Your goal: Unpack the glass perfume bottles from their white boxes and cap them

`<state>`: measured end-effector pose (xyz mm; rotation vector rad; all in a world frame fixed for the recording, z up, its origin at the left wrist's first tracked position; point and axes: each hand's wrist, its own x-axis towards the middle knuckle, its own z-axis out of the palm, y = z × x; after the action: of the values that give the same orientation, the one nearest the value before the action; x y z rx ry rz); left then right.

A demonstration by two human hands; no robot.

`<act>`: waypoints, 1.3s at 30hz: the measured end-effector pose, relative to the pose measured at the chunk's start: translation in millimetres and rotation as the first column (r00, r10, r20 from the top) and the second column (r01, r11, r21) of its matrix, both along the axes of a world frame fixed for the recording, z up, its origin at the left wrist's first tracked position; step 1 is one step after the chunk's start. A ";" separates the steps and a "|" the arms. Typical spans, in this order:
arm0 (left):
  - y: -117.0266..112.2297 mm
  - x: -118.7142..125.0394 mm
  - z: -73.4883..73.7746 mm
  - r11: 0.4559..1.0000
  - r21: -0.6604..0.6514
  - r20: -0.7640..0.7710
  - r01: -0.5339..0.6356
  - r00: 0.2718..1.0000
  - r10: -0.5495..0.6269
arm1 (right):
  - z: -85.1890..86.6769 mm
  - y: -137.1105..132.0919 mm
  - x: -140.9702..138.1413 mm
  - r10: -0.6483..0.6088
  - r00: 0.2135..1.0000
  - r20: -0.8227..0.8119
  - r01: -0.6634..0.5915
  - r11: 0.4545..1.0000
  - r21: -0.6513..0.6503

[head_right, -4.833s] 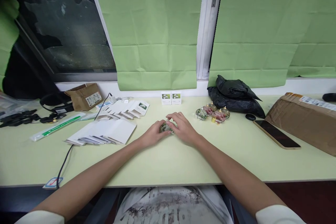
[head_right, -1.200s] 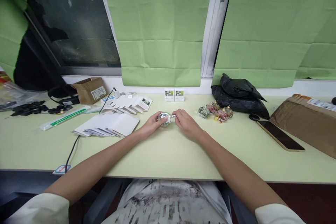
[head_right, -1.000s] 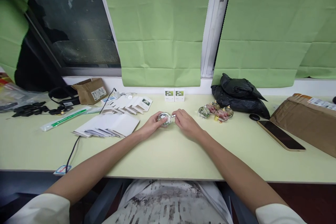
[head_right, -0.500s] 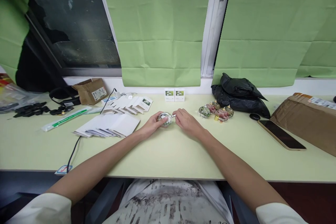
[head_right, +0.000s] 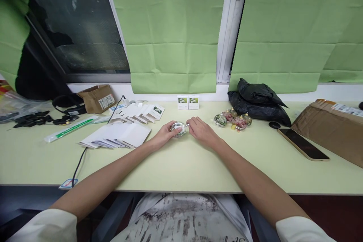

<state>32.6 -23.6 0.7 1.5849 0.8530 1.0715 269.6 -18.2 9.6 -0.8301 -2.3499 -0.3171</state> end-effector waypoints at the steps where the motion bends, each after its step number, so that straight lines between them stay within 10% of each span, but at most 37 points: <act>1: 0.1 0.0 -0.2 1.000 0.003 0.000 -0.002 1.000 0.002 | 0.5 -0.4 -0.1 -0.001 1.000 0.001 0.001 1.000 0.003; 39: -1.1 4.5 11.2 0.995 0.061 -0.047 -0.085 0.995 0.088 | 7.8 -16.1 -25.0 -0.322 0.930 0.174 0.290 0.938 0.188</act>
<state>37.1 -24.6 11.9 1.6426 0.9382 1.1313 244.6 -34.3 17.4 -1.1341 -2.3349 -0.7440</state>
